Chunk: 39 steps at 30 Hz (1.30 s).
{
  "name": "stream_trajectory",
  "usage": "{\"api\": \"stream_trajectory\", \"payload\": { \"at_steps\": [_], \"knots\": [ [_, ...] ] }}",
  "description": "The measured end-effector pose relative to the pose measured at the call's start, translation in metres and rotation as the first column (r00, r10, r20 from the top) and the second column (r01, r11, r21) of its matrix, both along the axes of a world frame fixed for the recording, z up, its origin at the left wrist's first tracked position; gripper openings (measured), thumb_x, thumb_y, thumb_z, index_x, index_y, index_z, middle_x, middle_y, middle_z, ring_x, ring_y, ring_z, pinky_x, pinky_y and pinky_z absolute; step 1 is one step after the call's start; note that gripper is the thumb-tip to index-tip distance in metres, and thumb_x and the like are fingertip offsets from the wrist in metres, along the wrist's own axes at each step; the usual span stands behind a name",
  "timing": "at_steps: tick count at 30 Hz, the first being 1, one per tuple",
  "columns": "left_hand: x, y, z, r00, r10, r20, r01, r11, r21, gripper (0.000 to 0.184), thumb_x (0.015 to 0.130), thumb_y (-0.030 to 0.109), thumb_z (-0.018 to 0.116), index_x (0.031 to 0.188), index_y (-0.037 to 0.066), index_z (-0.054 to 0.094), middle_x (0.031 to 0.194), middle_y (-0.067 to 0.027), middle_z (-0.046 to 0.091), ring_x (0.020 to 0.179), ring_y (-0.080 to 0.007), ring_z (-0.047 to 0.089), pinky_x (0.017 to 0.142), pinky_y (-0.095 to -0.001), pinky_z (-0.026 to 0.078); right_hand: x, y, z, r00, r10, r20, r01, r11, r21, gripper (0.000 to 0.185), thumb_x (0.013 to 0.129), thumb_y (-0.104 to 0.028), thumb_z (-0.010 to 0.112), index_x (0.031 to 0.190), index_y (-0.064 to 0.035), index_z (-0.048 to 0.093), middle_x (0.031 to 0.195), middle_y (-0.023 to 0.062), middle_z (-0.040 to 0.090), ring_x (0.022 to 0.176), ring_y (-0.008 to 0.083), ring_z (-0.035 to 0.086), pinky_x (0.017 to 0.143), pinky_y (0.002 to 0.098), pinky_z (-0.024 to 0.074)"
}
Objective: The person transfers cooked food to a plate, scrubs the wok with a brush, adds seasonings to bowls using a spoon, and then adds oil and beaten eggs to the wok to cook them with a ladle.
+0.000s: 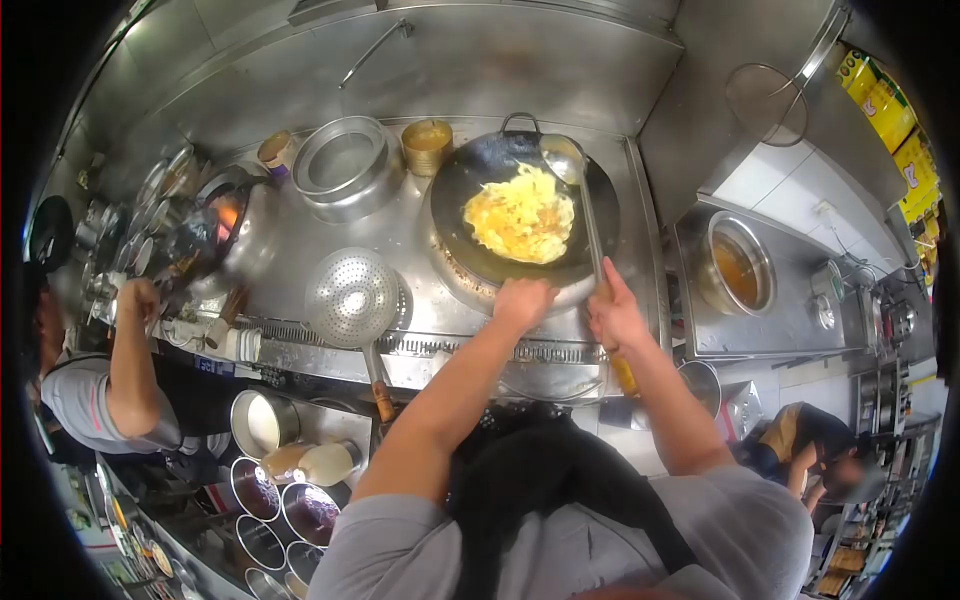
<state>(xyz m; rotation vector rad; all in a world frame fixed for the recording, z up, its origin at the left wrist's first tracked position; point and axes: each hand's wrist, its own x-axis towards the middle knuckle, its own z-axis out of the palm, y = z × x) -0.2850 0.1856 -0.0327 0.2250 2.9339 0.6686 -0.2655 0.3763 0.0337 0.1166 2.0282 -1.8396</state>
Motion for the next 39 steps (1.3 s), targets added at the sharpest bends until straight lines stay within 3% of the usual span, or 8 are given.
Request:
{"api": "stream_trajectory", "payload": {
  "at_steps": [11, 14, 17, 21, 27, 30, 37, 39],
  "knots": [
    [-0.013, 0.000, -0.031, 0.989, -0.005, -0.147, 0.013, 0.998, 0.055, 0.037, 0.097, 0.038, 0.048, 0.089, 0.010, 0.070, 0.088, -0.0164, 0.071, 0.088, -0.0332, 0.068, 0.084, -0.0482, 0.047, -0.003, 0.012, 0.006, 0.882, 0.132, 0.452, 0.289, 0.605, -0.742, 0.079, 0.090, -0.003, 0.055, 0.156, -0.0211, 0.015, 0.076, 0.0035, 0.053, 0.057, 0.0130, 0.052, 0.046, 0.0264, 0.0432],
    [-0.003, 0.006, -0.011, 0.994, 0.025, -0.107, -0.024, 1.000, 0.010, 0.037, 0.097, 0.038, 0.048, 0.087, 0.010, 0.069, 0.088, -0.0171, 0.070, 0.088, -0.0334, 0.067, 0.083, -0.0479, 0.047, 0.004, -0.027, -0.028, 0.976, -0.001, 0.219, 0.060, 0.963, -0.264, 0.082, 0.092, -0.005, 0.055, 0.156, -0.0276, 0.009, 0.075, 0.0037, 0.051, 0.055, 0.0135, 0.050, 0.046, 0.0269, 0.0430],
    [0.008, 0.007, 0.007, 0.984, 0.033, -0.176, -0.030, 0.999, 0.019, 0.035, 0.097, 0.037, 0.048, 0.086, 0.010, 0.069, 0.087, -0.0169, 0.070, 0.086, -0.0338, 0.068, 0.081, -0.0478, 0.047, 0.075, -0.037, 0.029, 0.936, -0.022, 0.351, 0.166, 0.908, -0.384, 0.085, 0.089, 0.002, 0.053, 0.157, -0.0252, 0.010, 0.073, 0.0036, 0.050, 0.051, 0.0134, 0.047, 0.043, 0.0280, 0.0408],
    [-0.021, 0.020, -0.046, 0.972, 0.060, -0.226, -0.054, 0.998, 0.032, 0.033, 0.097, 0.036, 0.050, 0.086, 0.010, 0.068, 0.085, -0.0157, 0.070, 0.083, -0.0340, 0.068, 0.079, -0.0483, 0.047, -0.015, 0.024, -0.014, 0.827, 0.228, 0.514, 0.313, 0.573, -0.758, 0.088, 0.088, 0.002, 0.052, 0.156, -0.0320, 0.008, 0.071, 0.0058, 0.051, 0.052, 0.0165, 0.051, 0.043, 0.0318, 0.0448],
    [0.000, 0.026, -0.001, 0.957, 0.054, -0.287, -0.058, 0.998, -0.006, 0.034, 0.097, 0.035, 0.049, 0.083, 0.009, 0.065, 0.080, -0.0153, 0.069, 0.081, -0.0354, 0.067, 0.077, -0.0503, 0.047, 0.060, -0.013, 0.008, 0.976, 0.025, 0.217, 0.057, 0.929, -0.366, 0.086, 0.085, 0.001, 0.055, 0.156, -0.0270, 0.015, 0.074, 0.0058, 0.054, 0.049, 0.0142, 0.050, 0.042, 0.0302, 0.0439],
    [-0.009, 0.025, -0.035, 0.969, 0.070, -0.238, -0.051, 0.995, 0.083, 0.035, 0.098, 0.036, 0.047, 0.083, 0.010, 0.066, 0.077, -0.0159, 0.069, 0.080, -0.0362, 0.066, 0.078, -0.0504, 0.048, 0.058, 0.032, 0.023, 0.863, 0.151, 0.482, 0.125, 0.861, -0.493, 0.085, 0.087, 0.002, 0.053, 0.156, -0.0282, 0.015, 0.073, 0.0054, 0.054, 0.049, 0.0142, 0.049, 0.042, 0.0295, 0.0430],
    [0.010, 0.048, -0.009, 0.921, 0.107, -0.375, -0.120, 0.993, -0.013, 0.036, 0.098, 0.036, 0.047, 0.087, 0.009, 0.068, 0.084, -0.0169, 0.070, 0.083, -0.0363, 0.067, 0.082, -0.0497, 0.047, 0.005, 0.045, -0.031, 0.974, 0.177, -0.140, -0.173, 0.984, 0.040, 0.081, 0.089, 0.001, 0.050, 0.157, -0.0260, 0.015, 0.068, 0.0019, 0.050, 0.048, 0.0109, 0.044, 0.041, 0.0278, 0.0384],
    [-0.007, 0.046, -0.024, 0.976, 0.106, -0.191, -0.118, 0.992, -0.051, 0.035, 0.098, 0.036, 0.047, 0.088, 0.009, 0.068, 0.085, -0.0168, 0.070, 0.082, -0.0363, 0.067, 0.082, -0.0495, 0.047, -0.004, 0.065, 0.006, 0.990, 0.128, 0.054, -0.126, 0.991, -0.046, 0.081, 0.089, 0.000, 0.050, 0.157, -0.0250, 0.014, 0.068, 0.0017, 0.049, 0.049, 0.0109, 0.044, 0.042, 0.0282, 0.0382]
  ]
}}
